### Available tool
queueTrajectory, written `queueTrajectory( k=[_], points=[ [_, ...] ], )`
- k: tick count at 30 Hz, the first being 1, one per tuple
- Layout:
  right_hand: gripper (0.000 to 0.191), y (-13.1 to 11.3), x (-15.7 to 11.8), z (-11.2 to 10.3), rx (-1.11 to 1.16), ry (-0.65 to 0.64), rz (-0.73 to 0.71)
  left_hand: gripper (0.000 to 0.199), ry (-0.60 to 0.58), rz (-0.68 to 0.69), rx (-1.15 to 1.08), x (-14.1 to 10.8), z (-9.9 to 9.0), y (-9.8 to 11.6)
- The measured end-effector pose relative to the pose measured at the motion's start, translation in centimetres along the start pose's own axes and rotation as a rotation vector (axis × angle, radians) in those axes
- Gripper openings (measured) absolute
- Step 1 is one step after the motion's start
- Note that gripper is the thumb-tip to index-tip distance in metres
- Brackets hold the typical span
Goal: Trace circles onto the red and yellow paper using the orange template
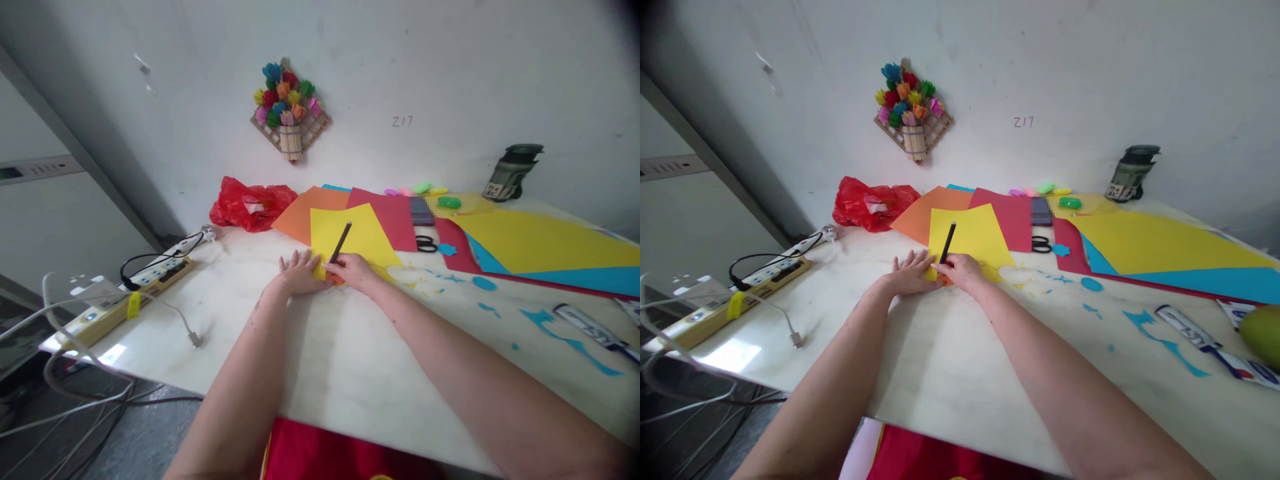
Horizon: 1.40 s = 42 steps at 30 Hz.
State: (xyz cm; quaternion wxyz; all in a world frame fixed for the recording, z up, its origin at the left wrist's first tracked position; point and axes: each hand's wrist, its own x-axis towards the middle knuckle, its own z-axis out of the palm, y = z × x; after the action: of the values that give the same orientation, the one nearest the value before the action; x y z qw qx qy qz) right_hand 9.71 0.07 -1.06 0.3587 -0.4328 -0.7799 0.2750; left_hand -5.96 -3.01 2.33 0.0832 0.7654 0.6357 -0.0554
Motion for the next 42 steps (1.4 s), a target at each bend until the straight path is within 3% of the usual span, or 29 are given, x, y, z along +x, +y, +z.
queueTrajectory(
  k=[16, 25, 30, 37, 42],
  points=[
    [0.033, 0.3, 0.2, 0.2, 0.020, 0.020, -0.004, 0.080, -0.010, -0.011, 0.001, 0.0, 0.0, 0.1],
    [0.033, -0.3, 0.2, -0.5, 0.175, 0.189, -0.003, 0.084, -0.016, -0.012, -0.003, 0.1, 0.0, 0.0],
    [0.038, -0.2, 0.1, -1.4, 0.189, 0.328, 0.099, 0.086, -0.008, -0.011, -0.008, 0.0, -0.1, 0.0],
    [0.040, -0.1, -0.4, -1.7, 0.075, 0.210, 0.178, 0.082, -0.017, 0.002, 0.004, -0.1, -0.2, 0.0],
    [0.038, -0.1, -0.4, -1.6, 0.079, 0.199, 0.164, 0.084, -0.021, 0.007, -0.002, -0.2, -0.4, 0.1]
  ],
)
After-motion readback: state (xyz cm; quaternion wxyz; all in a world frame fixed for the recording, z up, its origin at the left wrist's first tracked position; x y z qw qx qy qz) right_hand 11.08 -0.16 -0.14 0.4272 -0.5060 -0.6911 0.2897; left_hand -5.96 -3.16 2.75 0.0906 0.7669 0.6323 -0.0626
